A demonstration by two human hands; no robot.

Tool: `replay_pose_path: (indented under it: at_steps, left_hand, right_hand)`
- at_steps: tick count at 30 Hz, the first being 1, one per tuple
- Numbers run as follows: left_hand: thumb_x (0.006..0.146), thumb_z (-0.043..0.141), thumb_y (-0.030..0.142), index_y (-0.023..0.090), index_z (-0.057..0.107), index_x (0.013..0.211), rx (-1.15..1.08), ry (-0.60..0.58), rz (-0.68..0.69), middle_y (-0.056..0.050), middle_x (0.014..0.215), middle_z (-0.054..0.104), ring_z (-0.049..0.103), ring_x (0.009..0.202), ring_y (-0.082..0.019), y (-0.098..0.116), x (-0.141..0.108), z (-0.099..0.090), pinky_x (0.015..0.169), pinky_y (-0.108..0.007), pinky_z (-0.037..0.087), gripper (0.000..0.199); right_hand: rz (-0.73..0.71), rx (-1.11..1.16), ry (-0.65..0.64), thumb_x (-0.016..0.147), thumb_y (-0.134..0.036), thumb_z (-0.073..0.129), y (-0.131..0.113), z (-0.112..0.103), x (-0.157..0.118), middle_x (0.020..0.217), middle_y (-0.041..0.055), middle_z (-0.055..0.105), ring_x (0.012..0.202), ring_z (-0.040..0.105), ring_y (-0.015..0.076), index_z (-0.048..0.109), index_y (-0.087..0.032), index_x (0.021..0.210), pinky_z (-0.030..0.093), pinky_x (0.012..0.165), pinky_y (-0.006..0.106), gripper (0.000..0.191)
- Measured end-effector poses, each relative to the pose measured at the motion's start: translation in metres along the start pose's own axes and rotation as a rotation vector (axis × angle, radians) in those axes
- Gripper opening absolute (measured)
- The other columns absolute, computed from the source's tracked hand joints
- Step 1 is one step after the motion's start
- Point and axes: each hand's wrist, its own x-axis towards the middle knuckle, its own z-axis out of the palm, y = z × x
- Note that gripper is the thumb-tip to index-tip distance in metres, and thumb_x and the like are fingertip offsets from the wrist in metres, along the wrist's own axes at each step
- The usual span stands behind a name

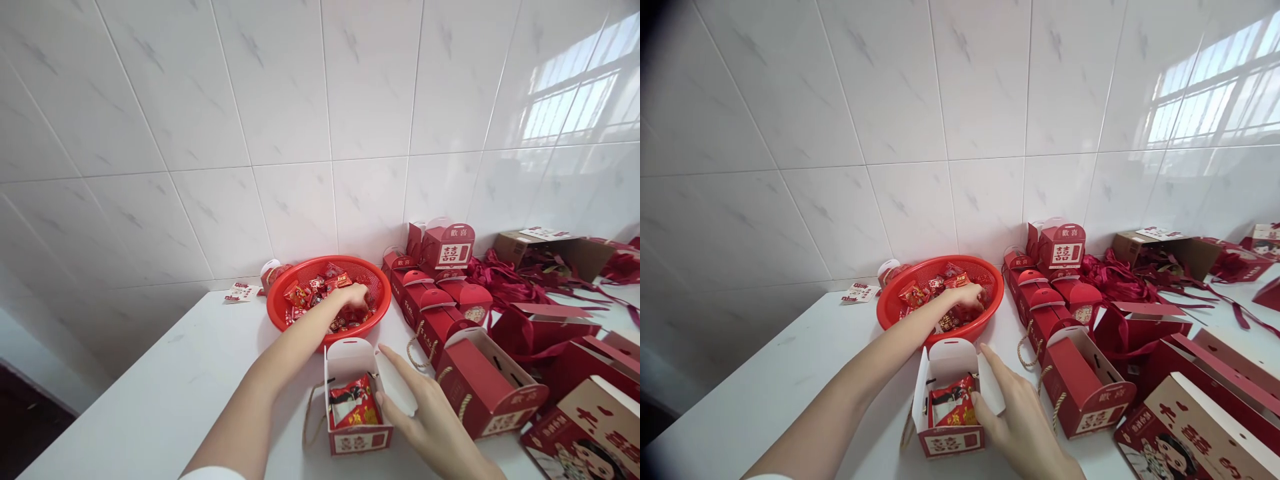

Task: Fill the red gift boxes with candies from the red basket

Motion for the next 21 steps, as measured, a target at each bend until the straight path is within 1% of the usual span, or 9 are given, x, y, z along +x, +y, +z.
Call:
replay_pose_path:
  at_steps: [2,3,5,7,8,12,15,18,21]
  left_hand:
    - [0.095,0.066,0.037,0.013,0.068,0.109,0.014,-0.03,-0.02,-0.005,0.11,0.068,0.067,0.098,-0.025,-0.001,0.004,-0.008,0.085,-0.038,0.057,0.028]
    - [0.091,0.07,0.034,0.013,0.069,0.103,0.02,-0.042,-0.027,-0.005,0.103,0.07,0.068,0.093,-0.024,0.0,0.005,-0.013,0.082,-0.036,0.057,0.024]
    - [0.077,0.08,0.02,0.013,0.071,0.093,0.022,-0.055,-0.03,-0.004,0.09,0.072,0.069,0.085,-0.022,0.002,0.005,-0.023,0.077,-0.033,0.055,0.02]
    - [0.066,0.08,0.008,0.013,0.071,0.096,0.011,-0.058,-0.021,-0.004,0.084,0.072,0.069,0.08,-0.021,0.006,-0.001,-0.033,0.074,-0.032,0.054,0.032]
    - [0.064,0.079,0.007,0.013,0.07,0.101,-0.015,-0.065,-0.001,-0.004,0.084,0.072,0.069,0.079,-0.021,0.009,-0.007,-0.037,0.073,-0.032,0.054,0.038]
    - [0.069,0.079,0.019,0.014,0.067,0.114,-0.201,-0.149,0.165,-0.007,0.091,0.073,0.068,0.08,-0.018,0.026,-0.052,-0.043,0.074,-0.031,0.054,0.047]
    - [0.076,0.078,0.024,0.016,0.067,0.119,-0.212,-0.22,0.239,-0.008,0.096,0.073,0.069,0.085,-0.018,0.04,-0.095,-0.038,0.08,-0.031,0.054,0.045]
    - [0.081,0.074,0.026,0.018,0.068,0.121,-0.076,-0.267,0.234,-0.008,0.103,0.074,0.07,0.094,-0.021,0.05,-0.132,-0.032,0.086,-0.033,0.054,0.042]
    - [0.086,0.069,0.029,0.021,0.068,0.122,0.144,-0.187,0.262,-0.009,0.12,0.071,0.067,0.108,-0.023,0.05,-0.159,-0.031,0.094,-0.035,0.052,0.037]
  right_hand:
    - [0.006,-0.002,-0.007,0.095,-0.035,0.048,-0.004,-0.003,0.0,0.144,0.0135,0.06,0.134,0.058,0.0304,0.048,-0.011,0.15,0.052,0.107,0.043,0.06]
    - [0.006,-0.002,-0.006,0.095,-0.035,0.048,-0.005,-0.004,0.0,0.145,0.0137,0.059,0.134,0.058,0.0306,0.049,-0.01,0.15,0.052,0.107,0.043,0.06]
    - [0.003,0.003,0.006,0.094,-0.035,0.049,-0.005,-0.004,0.001,0.144,0.014,0.06,0.133,0.059,0.0313,0.049,-0.011,0.15,0.054,0.105,0.044,0.06]
    - [0.0,0.013,0.021,0.093,-0.034,0.051,-0.005,-0.003,0.0,0.143,0.0135,0.061,0.131,0.06,0.0315,0.05,-0.013,0.149,0.054,0.104,0.044,0.059]
    - [-0.001,0.018,0.027,0.093,-0.033,0.052,-0.005,-0.003,0.0,0.142,0.0132,0.062,0.13,0.061,0.0316,0.051,-0.015,0.149,0.055,0.103,0.045,0.059]
    - [-0.007,0.032,0.037,0.092,-0.031,0.054,-0.005,-0.003,0.0,0.141,0.0109,0.064,0.128,0.064,0.0308,0.052,-0.019,0.148,0.056,0.101,0.044,0.057]
    - [-0.02,0.037,0.034,0.093,-0.03,0.053,-0.005,-0.004,0.0,0.139,0.0105,0.066,0.125,0.066,0.0299,0.05,-0.02,0.149,0.057,0.1,0.044,0.058]
    - [-0.018,0.027,0.022,0.094,-0.033,0.052,-0.005,-0.005,0.0,0.14,0.0114,0.065,0.125,0.066,0.0298,0.048,-0.018,0.15,0.056,0.1,0.045,0.058]
    - [-0.007,0.01,0.017,0.094,-0.034,0.05,-0.007,-0.005,-0.001,0.14,0.012,0.065,0.126,0.065,0.03,0.048,-0.017,0.15,0.055,0.101,0.046,0.058]
